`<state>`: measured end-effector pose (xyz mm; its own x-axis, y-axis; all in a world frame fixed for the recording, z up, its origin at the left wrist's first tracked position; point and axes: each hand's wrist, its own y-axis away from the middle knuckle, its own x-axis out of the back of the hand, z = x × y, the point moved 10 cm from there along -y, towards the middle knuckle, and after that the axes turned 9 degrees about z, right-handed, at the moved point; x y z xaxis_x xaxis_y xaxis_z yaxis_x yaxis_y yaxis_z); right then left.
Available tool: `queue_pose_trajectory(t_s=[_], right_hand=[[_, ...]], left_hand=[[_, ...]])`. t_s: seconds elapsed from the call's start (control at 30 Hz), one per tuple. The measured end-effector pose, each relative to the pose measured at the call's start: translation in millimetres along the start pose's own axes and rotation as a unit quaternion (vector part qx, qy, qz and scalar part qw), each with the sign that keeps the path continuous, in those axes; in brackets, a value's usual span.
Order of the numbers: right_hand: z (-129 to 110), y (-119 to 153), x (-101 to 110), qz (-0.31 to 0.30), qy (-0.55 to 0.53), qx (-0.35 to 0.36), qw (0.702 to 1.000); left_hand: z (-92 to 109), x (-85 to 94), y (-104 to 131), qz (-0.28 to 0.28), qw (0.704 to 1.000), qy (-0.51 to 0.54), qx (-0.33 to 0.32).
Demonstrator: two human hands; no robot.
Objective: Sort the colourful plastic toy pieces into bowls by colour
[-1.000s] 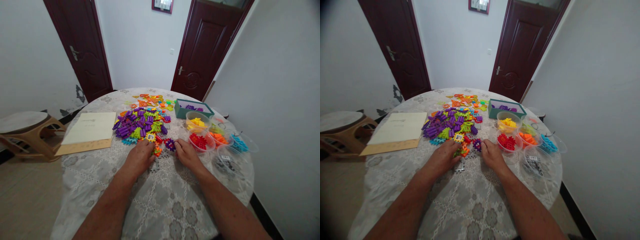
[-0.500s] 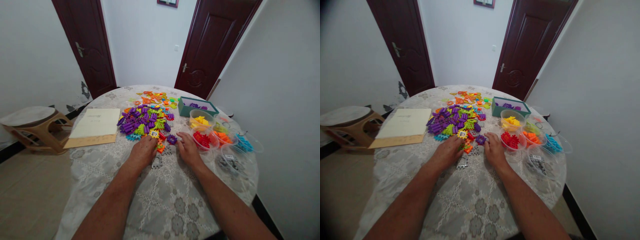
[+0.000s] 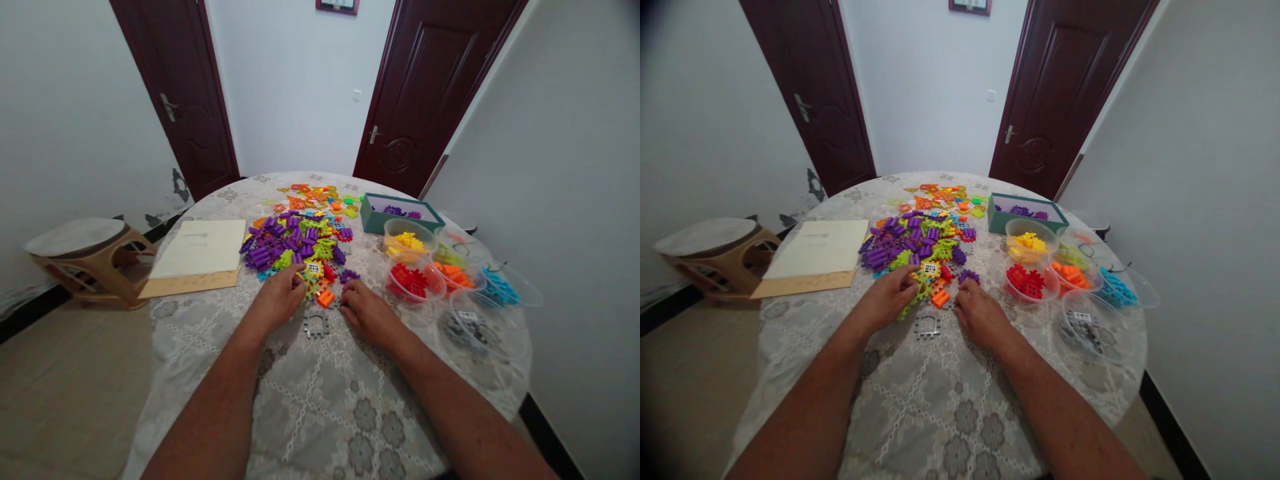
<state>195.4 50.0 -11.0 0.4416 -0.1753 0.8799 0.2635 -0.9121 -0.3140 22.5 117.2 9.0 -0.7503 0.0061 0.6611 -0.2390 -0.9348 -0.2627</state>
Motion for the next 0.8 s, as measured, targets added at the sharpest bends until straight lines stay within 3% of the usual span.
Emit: queue_pose_trajectory(t_s=[0.47, 0.8], right_hand=[[-13.8, -1.3, 35.4, 0.117, -0.126, 0.039, 0.984], [-12.3, -2.3, 49.2, 0.197, -0.106, 0.045, 0.974]], left_hand=[[6.7, -5.1, 2.0, -0.026, 0.999, -0.032, -0.021], [7.0, -16.9, -0.6, -0.060, 0.992, -0.096, -0.058]])
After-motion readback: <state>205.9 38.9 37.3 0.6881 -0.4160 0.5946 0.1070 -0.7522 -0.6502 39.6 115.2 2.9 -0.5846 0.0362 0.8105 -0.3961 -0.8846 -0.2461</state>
